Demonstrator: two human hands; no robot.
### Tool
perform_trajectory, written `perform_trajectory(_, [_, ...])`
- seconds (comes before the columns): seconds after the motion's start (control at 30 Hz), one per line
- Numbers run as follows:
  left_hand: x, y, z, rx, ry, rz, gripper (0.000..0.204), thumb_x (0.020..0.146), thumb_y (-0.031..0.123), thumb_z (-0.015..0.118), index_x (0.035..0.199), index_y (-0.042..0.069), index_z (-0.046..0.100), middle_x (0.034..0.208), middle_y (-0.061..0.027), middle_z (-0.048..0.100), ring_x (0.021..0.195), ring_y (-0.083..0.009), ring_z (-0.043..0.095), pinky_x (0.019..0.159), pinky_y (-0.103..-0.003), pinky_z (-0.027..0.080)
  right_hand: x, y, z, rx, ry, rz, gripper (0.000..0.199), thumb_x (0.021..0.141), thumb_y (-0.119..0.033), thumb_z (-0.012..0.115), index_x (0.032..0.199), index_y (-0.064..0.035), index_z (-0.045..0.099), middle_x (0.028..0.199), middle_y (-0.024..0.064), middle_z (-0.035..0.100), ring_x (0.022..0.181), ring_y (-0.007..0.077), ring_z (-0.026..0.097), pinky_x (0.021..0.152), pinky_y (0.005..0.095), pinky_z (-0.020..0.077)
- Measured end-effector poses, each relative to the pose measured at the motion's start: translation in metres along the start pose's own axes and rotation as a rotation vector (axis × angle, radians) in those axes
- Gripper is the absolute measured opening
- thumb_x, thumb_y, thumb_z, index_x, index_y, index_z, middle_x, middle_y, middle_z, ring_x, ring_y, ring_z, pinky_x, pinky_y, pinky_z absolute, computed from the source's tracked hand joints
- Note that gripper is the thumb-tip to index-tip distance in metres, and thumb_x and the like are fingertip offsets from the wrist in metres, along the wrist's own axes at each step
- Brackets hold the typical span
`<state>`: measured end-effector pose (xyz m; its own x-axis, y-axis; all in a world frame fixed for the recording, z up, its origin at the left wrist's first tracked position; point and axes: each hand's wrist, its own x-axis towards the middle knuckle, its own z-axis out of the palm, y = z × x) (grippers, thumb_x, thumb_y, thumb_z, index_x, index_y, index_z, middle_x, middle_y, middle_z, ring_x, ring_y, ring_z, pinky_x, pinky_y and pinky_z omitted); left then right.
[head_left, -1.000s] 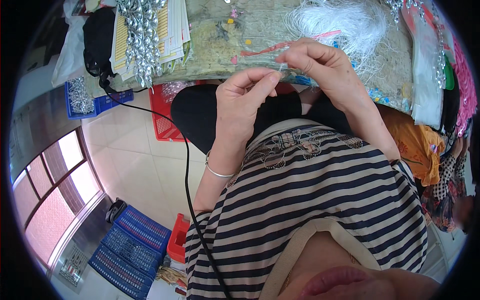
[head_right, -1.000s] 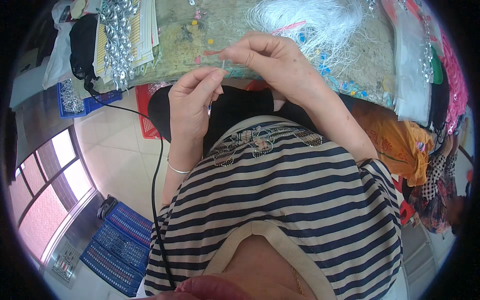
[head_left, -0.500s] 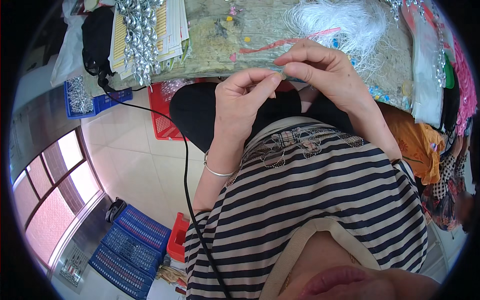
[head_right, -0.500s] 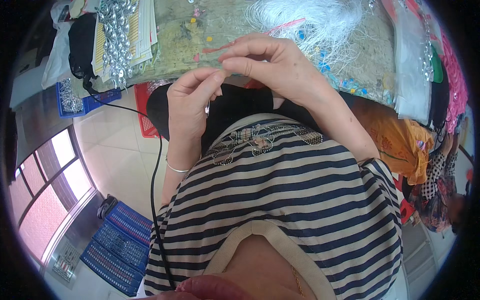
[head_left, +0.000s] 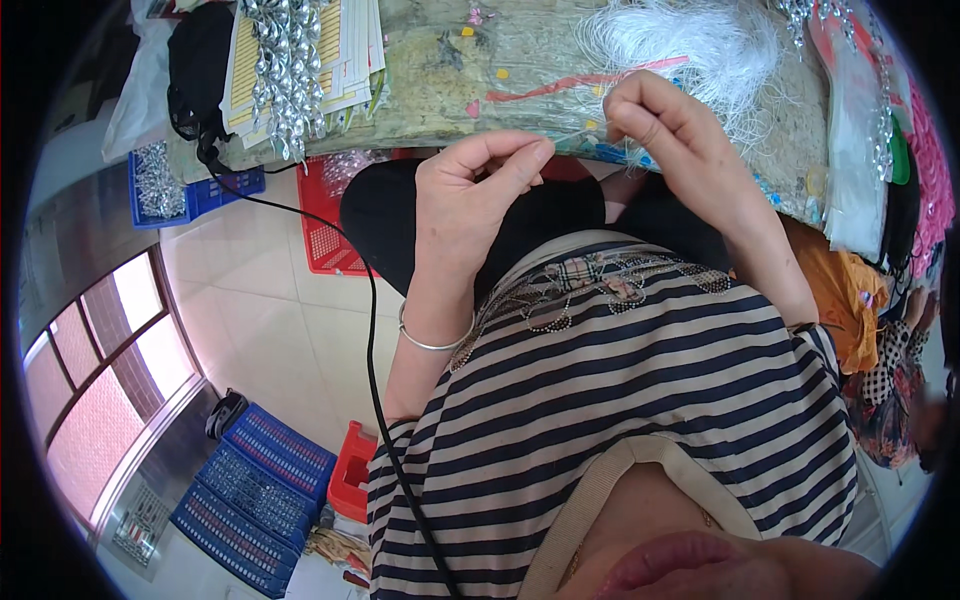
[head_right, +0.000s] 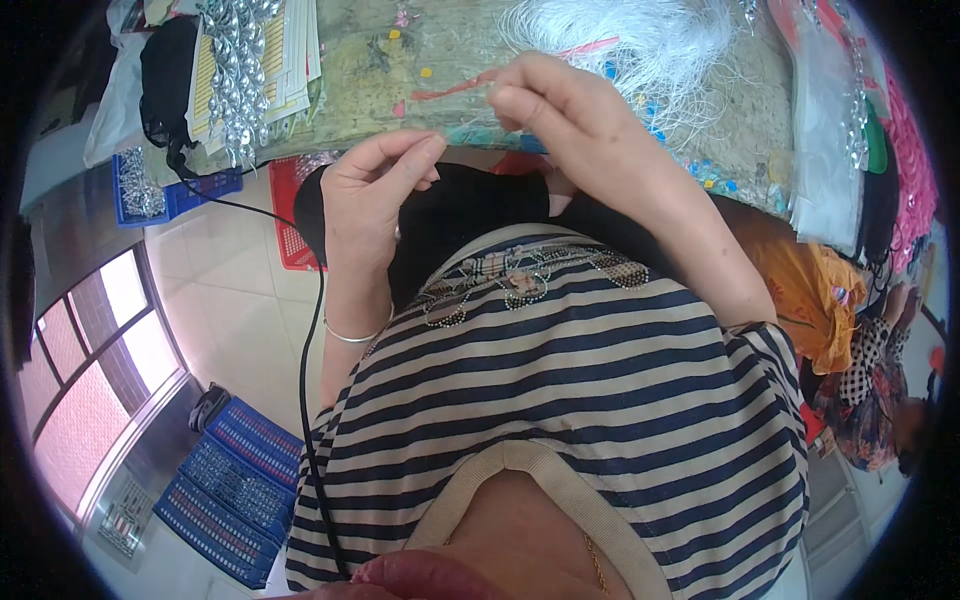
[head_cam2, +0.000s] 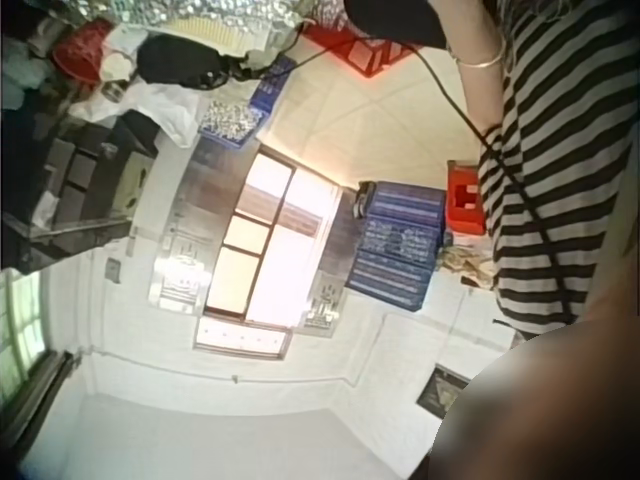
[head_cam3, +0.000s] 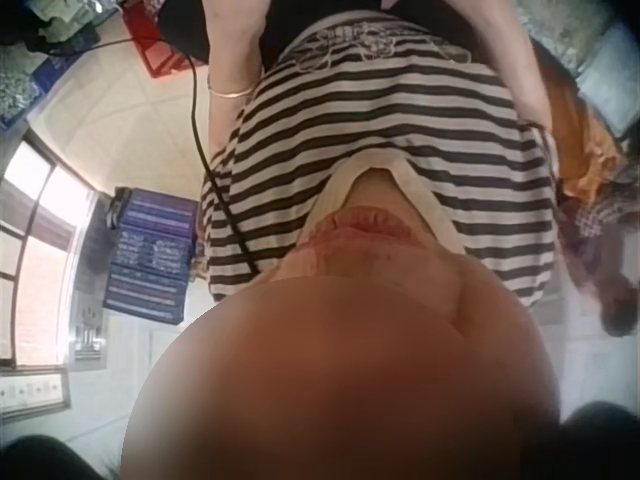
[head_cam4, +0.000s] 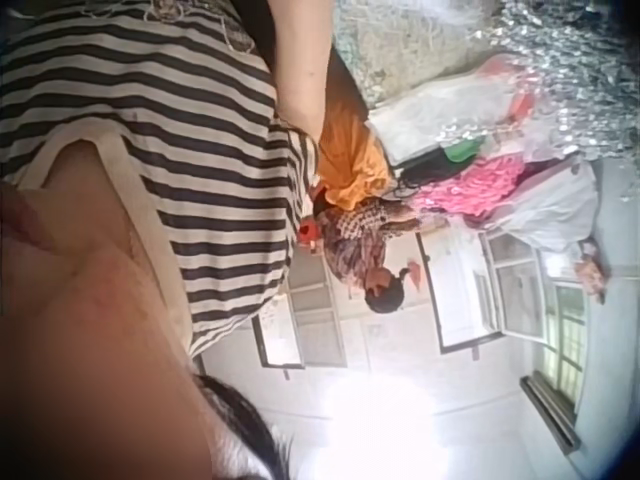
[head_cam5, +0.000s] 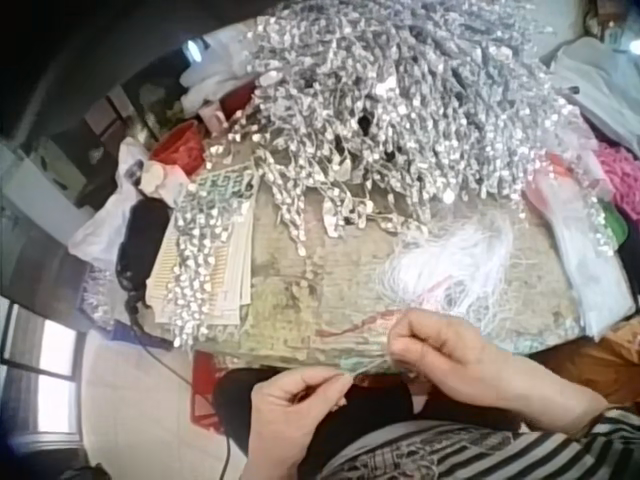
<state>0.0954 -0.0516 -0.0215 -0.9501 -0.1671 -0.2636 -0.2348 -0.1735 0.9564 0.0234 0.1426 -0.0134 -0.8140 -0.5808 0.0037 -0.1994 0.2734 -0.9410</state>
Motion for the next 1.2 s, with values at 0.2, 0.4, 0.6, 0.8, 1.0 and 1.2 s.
perform_trajectory(0.2, [0.001,-0.005,0.002,-0.101,-0.005,-0.022,0.013,0.080,0.004,0.070,0.092,-0.002,0.068,0.074,-0.0027,0.065,0.065,-0.0044,0.057,0.059,-0.016,0.045,0.001,-0.004,0.000,0.652,-0.035,0.248,0.021,0.097,-0.024,0.046,0.091,-0.0062,0.055,0.089,0.0010,0.058,0.077,0.0070,0.049,0.075,0.0221,0.0403])
perform_trajectory(0.4, [-0.002,-0.006,0.008,-0.054,0.013,0.039,0.012,0.081,0.004,0.068,0.092,-0.001,0.068,0.075,-0.0023,0.064,0.065,-0.0045,0.056,0.058,-0.016,0.043,0.000,-0.019,0.013,0.280,-0.075,0.159,0.014,0.095,-0.015,0.049,0.097,-0.0036,0.057,0.105,0.0061,0.062,0.091,0.0133,0.057,0.077,0.0301,0.0470])
perform_trajectory(0.6, [-0.001,-0.010,0.006,-0.194,-0.041,-0.006,0.013,0.084,0.010,0.066,0.093,0.000,0.068,0.074,-0.0016,0.063,0.064,-0.0037,0.051,0.056,-0.017,0.037,0.006,-0.008,0.021,-0.336,0.018,-0.445,0.008,0.081,-0.004,0.061,0.090,-0.0040,0.061,0.105,0.0076,0.059,0.095,0.0245,0.055,0.084,0.0329,0.0438])
perform_trajectory(0.8, [0.000,-0.013,0.004,-0.289,-0.050,-0.065,0.013,0.085,0.011,0.066,0.093,0.001,0.068,0.072,-0.0007,0.061,0.061,-0.0034,0.045,0.055,-0.018,0.033,0.004,-0.010,0.026,-0.298,0.024,-0.423,0.006,0.081,-0.005,0.062,0.087,-0.0040,0.060,0.105,0.0079,0.057,0.099,0.0236,0.053,0.086,0.0329,0.0418])
perform_trajectory(1.0, [-0.002,-0.008,0.008,-0.132,-0.009,0.085,0.011,0.085,0.010,0.066,0.090,0.001,0.067,0.072,-0.0005,0.061,0.064,-0.0035,0.049,0.057,-0.018,0.037,0.003,0.001,0.027,-0.028,0.056,-0.176,0.008,0.091,-0.011,0.055,0.090,-0.0034,0.056,0.102,0.0041,0.050,0.084,0.0111,0.052,0.064,0.0226,0.0453])
perform_trajectory(1.2, [-0.003,-0.011,0.005,0.062,-0.034,0.215,0.011,0.085,0.010,0.066,0.085,0.000,0.064,0.072,0.0002,0.060,0.065,-0.0036,0.051,0.059,-0.017,0.040,0.008,-0.001,0.027,0.368,-0.089,0.295,0.016,0.095,-0.017,0.051,0.090,-0.0018,0.053,0.092,0.0010,0.048,0.073,0.0047,0.047,0.052,0.0168,0.0414])
